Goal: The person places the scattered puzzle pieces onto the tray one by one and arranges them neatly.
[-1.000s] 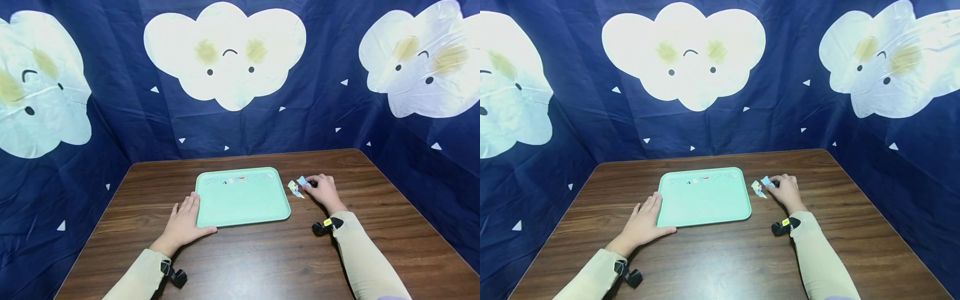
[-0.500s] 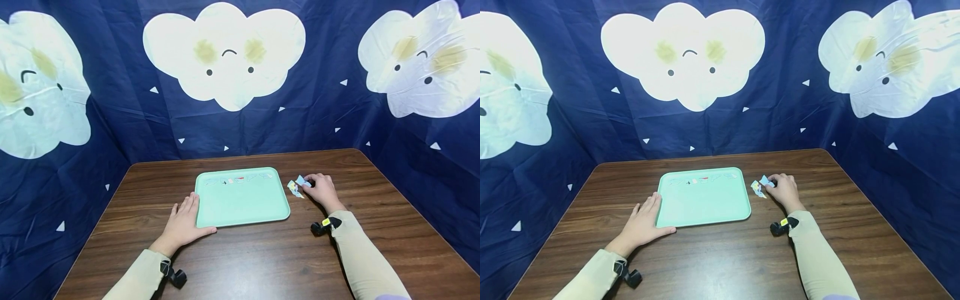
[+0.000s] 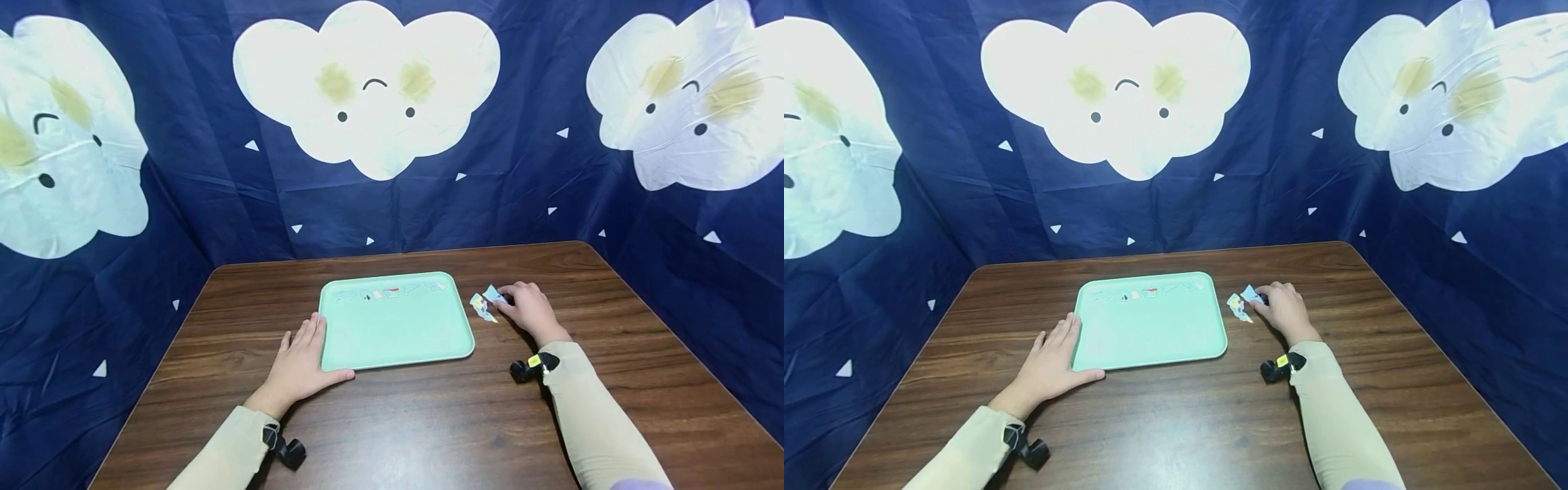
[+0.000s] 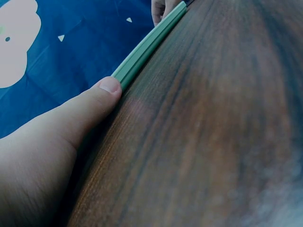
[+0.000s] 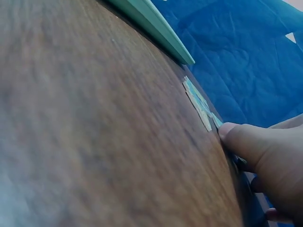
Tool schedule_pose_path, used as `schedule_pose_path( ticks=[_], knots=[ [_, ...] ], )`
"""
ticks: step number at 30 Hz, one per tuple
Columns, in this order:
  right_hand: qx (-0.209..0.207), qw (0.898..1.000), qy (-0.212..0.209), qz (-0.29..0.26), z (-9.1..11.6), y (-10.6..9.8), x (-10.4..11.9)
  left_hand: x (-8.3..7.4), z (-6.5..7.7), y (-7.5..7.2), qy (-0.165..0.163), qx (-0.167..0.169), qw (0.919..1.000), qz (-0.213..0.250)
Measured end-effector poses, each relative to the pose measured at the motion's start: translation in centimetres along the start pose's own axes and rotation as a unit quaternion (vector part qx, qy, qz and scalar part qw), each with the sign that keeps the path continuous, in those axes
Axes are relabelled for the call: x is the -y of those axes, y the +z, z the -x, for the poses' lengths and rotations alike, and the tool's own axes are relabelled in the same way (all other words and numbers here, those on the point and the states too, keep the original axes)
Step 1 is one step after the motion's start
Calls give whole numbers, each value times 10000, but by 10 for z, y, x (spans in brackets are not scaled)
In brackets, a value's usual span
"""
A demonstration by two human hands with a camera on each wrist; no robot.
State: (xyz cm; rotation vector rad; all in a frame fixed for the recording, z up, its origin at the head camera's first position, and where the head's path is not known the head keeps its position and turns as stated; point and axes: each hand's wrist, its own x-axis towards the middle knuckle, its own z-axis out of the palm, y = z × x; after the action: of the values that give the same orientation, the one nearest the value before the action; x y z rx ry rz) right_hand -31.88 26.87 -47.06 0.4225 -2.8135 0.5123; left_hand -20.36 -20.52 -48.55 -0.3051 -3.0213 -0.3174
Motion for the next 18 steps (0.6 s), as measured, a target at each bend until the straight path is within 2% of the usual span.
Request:
schedule_pose_path(
  ticks=[5,18],
  knots=[
    [-35,9999,-131,53,1,0,-3,-1,0,-2,0,11,10000,19],
    [32,9998,-89,-191,-2,-2,0,0,0,-1,27,-14,10000,2]
  ],
)
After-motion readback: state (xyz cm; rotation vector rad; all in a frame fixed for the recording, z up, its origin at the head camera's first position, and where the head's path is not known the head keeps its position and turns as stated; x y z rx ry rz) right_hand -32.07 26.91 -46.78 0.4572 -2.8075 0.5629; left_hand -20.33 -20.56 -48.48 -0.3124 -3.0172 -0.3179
